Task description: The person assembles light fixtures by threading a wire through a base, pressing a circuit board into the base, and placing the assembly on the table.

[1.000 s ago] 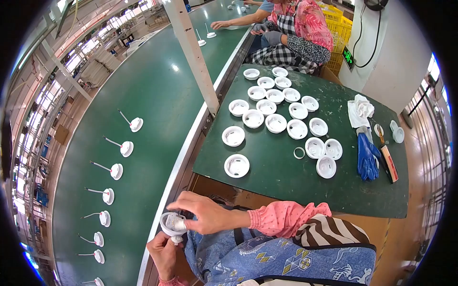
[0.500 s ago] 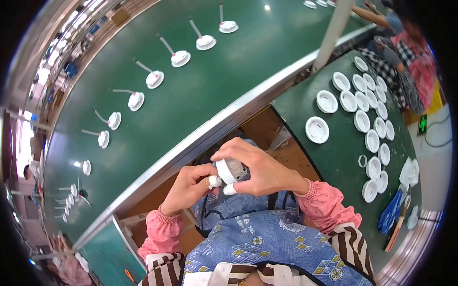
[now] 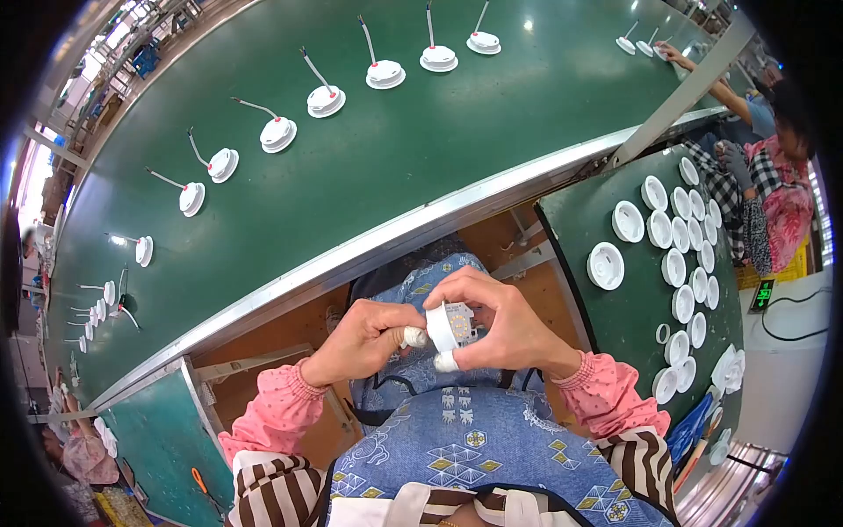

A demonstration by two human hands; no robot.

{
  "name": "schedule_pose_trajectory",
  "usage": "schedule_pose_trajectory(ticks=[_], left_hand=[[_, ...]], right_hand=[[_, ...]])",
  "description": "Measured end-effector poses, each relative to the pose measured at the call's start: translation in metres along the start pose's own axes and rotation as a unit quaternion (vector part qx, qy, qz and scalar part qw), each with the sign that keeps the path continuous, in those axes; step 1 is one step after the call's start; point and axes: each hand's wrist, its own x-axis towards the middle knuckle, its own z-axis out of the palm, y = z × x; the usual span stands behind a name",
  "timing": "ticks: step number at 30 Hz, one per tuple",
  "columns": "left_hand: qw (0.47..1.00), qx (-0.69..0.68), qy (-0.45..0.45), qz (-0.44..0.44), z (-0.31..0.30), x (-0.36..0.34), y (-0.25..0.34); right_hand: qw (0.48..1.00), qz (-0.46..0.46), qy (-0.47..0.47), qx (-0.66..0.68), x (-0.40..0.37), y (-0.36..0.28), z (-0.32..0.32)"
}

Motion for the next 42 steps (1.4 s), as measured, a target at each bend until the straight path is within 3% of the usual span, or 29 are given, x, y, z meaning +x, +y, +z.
schedule_pose_trajectory(ticks=[3, 5, 8, 11, 14, 17, 18, 21, 22, 26, 31, 32, 35, 38, 42], left_hand=[[0.992, -0.084, 0.036, -0.091, 0.016, -0.009, -0.002], [0.981, -0.156, 0.049, -0.108, 0.021, -0.016, -0.004], [0.993, -0.085, 0.068, -0.042, 0.019, -0.013, -0.016], [0.995, -0.029, 0.093, 0.0, 0.021, -0.006, -0.023], [0.995, -0.012, 0.101, 0.007, 0.025, -0.008, -0.019], [0.993, -0.013, 0.105, -0.057, 0.03, -0.009, -0.016], [0.992, -0.016, 0.107, -0.062, 0.032, -0.009, -0.016], [0.988, -0.027, 0.121, -0.089, 0.043, -0.009, -0.019], [0.986, -0.029, 0.131, -0.1, 0.045, -0.009, -0.019], [0.988, -0.003, 0.094, -0.126, 0.038, -0.013, -0.014], [0.981, 0.09, 0.155, 0.079, 0.037, -0.001, -0.033], [0.974, 0.094, 0.176, 0.109, 0.044, 0.0, -0.039], [0.983, 0.024, 0.159, -0.087, 0.055, -0.006, -0.023], [0.977, -0.061, 0.143, -0.144, 0.058, -0.011, -0.024], [0.982, -0.062, 0.138, -0.113, 0.055, -0.007, -0.034]], right_hand=[[0.995, -0.027, 0.034, -0.092, 0.003, 0.004, 0.002], [0.999, -0.023, 0.022, -0.028, 0.004, 0.007, 0.005], [0.993, 0.034, 0.019, 0.11, 0.001, 0.016, 0.009], [0.984, 0.115, 0.016, 0.133, -0.003, 0.019, 0.006], [0.987, 0.065, 0.03, 0.147, -0.003, 0.018, 0.011], [0.982, -0.084, 0.081, -0.148, 0.005, 0.019, 0.02], [0.97, -0.111, 0.127, -0.176, 0.008, 0.02, 0.028], [0.968, -0.084, 0.19, -0.141, 0.01, 0.042, 0.032], [0.957, -0.116, 0.21, -0.161, 0.014, 0.049, 0.033], [0.972, -0.114, 0.174, -0.106, 0.014, 0.068, 0.034], [0.984, 0.027, 0.144, 0.097, 0.003, 0.07, 0.032], [0.984, 0.015, 0.157, 0.078, 0.003, 0.071, 0.029], [0.981, -0.015, 0.193, 0.02, 0.006, 0.073, 0.028], [0.975, -0.063, 0.211, -0.022, 0.014, 0.075, 0.031], [0.979, -0.052, 0.196, -0.012, 0.01, 0.081, 0.027]])
